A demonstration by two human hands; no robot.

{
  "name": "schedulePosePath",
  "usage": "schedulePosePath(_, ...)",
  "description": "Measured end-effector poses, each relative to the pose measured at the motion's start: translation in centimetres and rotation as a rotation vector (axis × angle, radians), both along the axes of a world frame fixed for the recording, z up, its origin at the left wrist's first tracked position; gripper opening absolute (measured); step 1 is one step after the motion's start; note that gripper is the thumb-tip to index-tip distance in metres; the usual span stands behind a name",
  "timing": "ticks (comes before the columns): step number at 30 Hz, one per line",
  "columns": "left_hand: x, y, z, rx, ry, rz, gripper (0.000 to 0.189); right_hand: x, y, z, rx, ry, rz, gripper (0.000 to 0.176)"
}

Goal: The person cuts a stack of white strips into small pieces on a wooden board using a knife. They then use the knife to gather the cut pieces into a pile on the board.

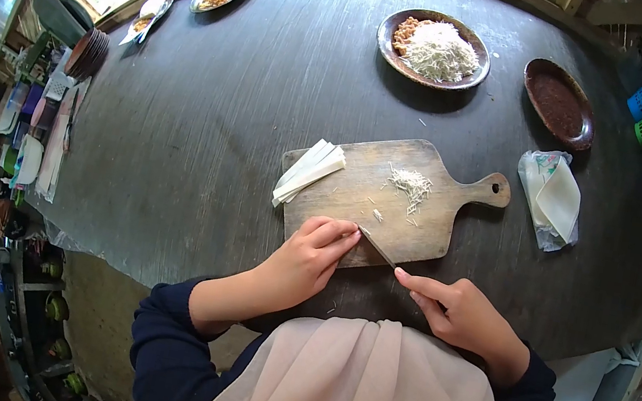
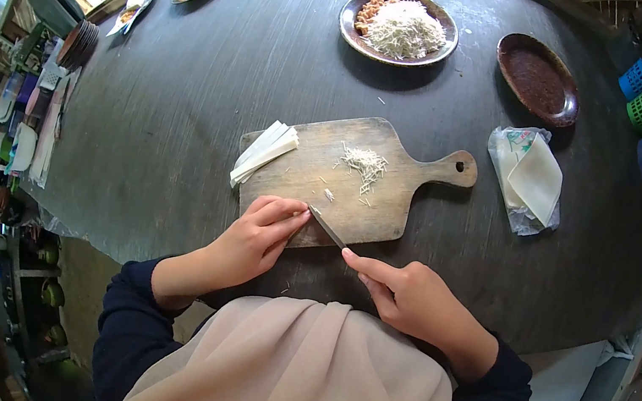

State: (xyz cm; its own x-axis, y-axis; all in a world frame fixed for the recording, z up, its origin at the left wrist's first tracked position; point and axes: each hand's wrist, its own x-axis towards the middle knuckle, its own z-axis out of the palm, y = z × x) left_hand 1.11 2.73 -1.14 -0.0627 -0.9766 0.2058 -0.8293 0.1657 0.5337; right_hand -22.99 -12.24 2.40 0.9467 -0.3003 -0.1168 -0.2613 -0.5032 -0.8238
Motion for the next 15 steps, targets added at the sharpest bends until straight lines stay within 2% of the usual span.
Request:
schedulePosePath(8, -0.05, -0.06, 0.11, 0.007, 0.041, 0.007, 0.052, -0.88, -0.53, 0.45, 0.012, 0.034, 0.050, 0.042)
schedulePosePath(15, 0.02, -0.09, 0.01, -0.008, 0.023, 0.005, 0.048, -0.19, -0.13, -0.23, -0.021, -0.053, 0.002, 0.042)
